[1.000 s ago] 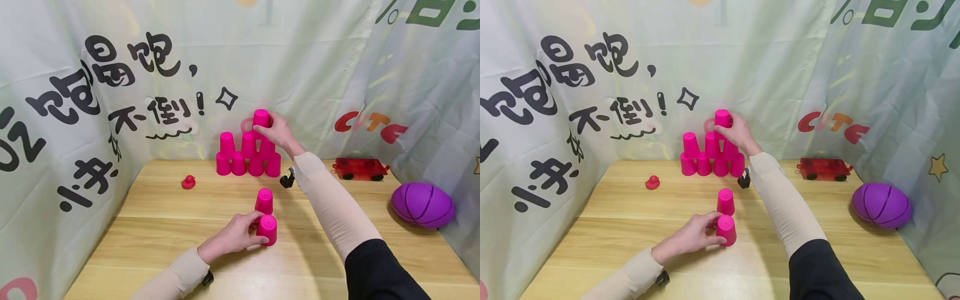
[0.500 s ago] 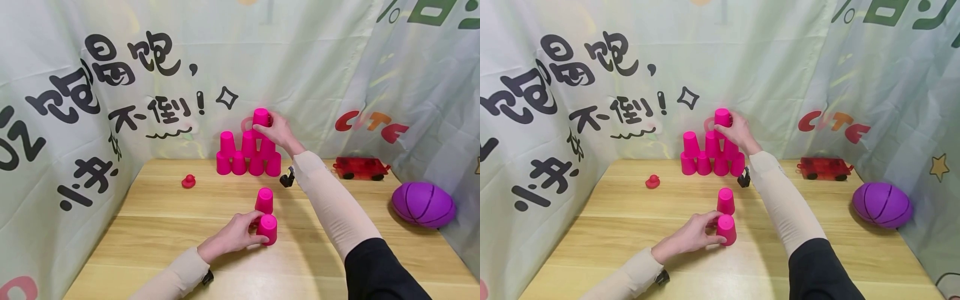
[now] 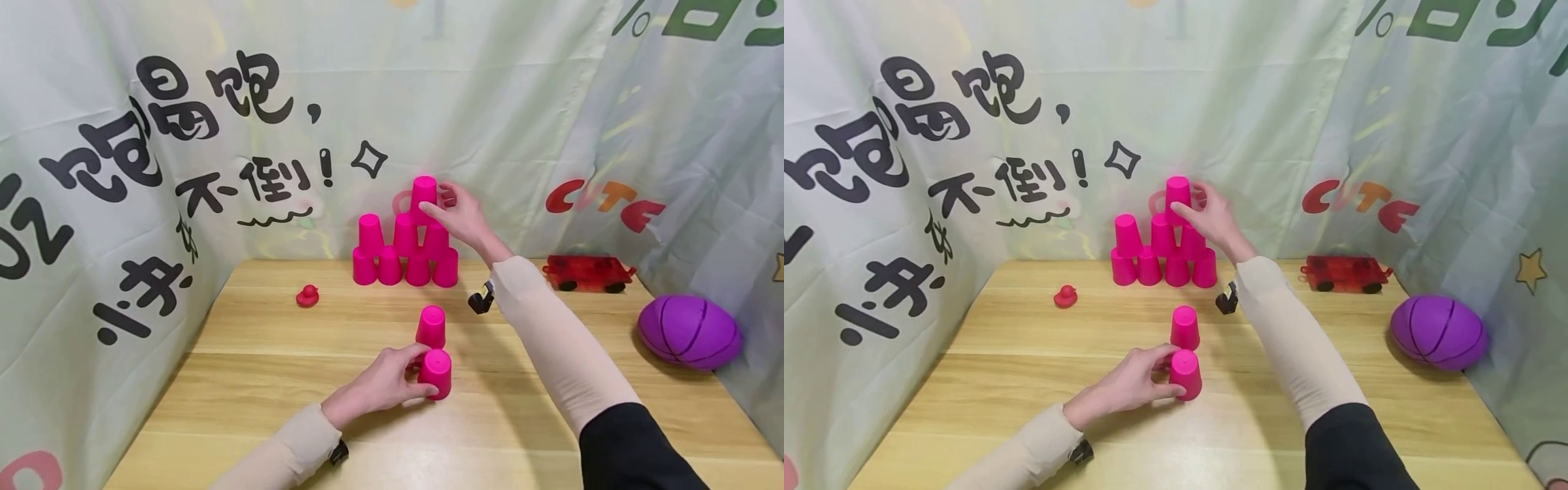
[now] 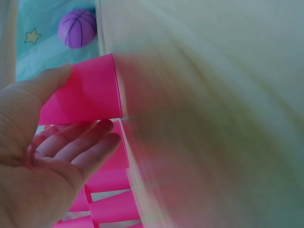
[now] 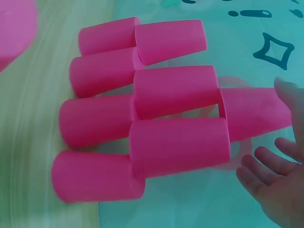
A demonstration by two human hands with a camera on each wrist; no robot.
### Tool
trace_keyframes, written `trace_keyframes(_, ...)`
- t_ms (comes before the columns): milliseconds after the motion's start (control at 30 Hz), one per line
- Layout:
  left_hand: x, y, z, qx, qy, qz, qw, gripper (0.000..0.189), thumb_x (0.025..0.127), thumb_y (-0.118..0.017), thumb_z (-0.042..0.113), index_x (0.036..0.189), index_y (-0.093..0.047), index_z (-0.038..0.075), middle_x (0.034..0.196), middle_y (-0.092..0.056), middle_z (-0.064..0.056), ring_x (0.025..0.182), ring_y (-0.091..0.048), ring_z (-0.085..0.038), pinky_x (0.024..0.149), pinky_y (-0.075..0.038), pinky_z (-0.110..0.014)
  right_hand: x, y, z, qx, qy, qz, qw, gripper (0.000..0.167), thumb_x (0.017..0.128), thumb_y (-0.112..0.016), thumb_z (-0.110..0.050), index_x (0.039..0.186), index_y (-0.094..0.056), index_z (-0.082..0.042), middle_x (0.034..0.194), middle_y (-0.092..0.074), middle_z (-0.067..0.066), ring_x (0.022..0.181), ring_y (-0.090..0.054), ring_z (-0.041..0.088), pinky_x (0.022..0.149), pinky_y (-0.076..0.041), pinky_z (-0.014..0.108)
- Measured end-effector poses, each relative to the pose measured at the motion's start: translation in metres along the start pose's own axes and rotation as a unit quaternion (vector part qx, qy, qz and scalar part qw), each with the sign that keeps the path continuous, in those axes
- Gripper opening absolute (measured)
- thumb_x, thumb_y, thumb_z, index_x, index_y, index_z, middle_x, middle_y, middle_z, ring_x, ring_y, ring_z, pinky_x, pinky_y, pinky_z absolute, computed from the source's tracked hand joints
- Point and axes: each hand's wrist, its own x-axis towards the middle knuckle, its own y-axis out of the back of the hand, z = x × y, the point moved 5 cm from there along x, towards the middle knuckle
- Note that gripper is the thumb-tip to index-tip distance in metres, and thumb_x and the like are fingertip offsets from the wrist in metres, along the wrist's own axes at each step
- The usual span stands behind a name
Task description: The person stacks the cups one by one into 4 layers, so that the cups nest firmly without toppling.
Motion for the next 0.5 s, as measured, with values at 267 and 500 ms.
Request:
trace_keyframes(267, -0.012, 0.020, -0.005, -0.007, -0.004, 0.021, 0.9998, 0.057, 0.091, -0.085, 0.030, 0.141, -0.061, 0.017, 0.129, -0.075, 0.004, 0.120, -0.072, -0.014, 0.105, -0.058, -0.036, -0.038, 0.017, 0.016, -0.026, 0.013, 0.033, 0.9990, 0.070, 0.097, -0.071, -0.051, 0.147, -0.057, -0.005, 0.147, -0.060, 0.017, 0.130, -0.058, 0.035, 0.109, -0.051, 0.054)
trace_keyframes(500, -0.018, 0.059, -0.006, 0.024, 0.003, 0.100, 0.9947, 0.059, 0.089, -0.087, 0.027, 0.140, -0.064, 0.012, 0.122, -0.077, 0.000, 0.110, -0.075, -0.020, 0.096, -0.063, -0.043, -0.085, 0.004, 0.033, -0.055, 0.052, -0.005, 0.9971, 0.052, 0.099, -0.072, -0.042, 0.134, -0.069, -0.005, 0.132, -0.072, 0.016, 0.121, -0.066, 0.034, 0.100, -0.055, 0.053)
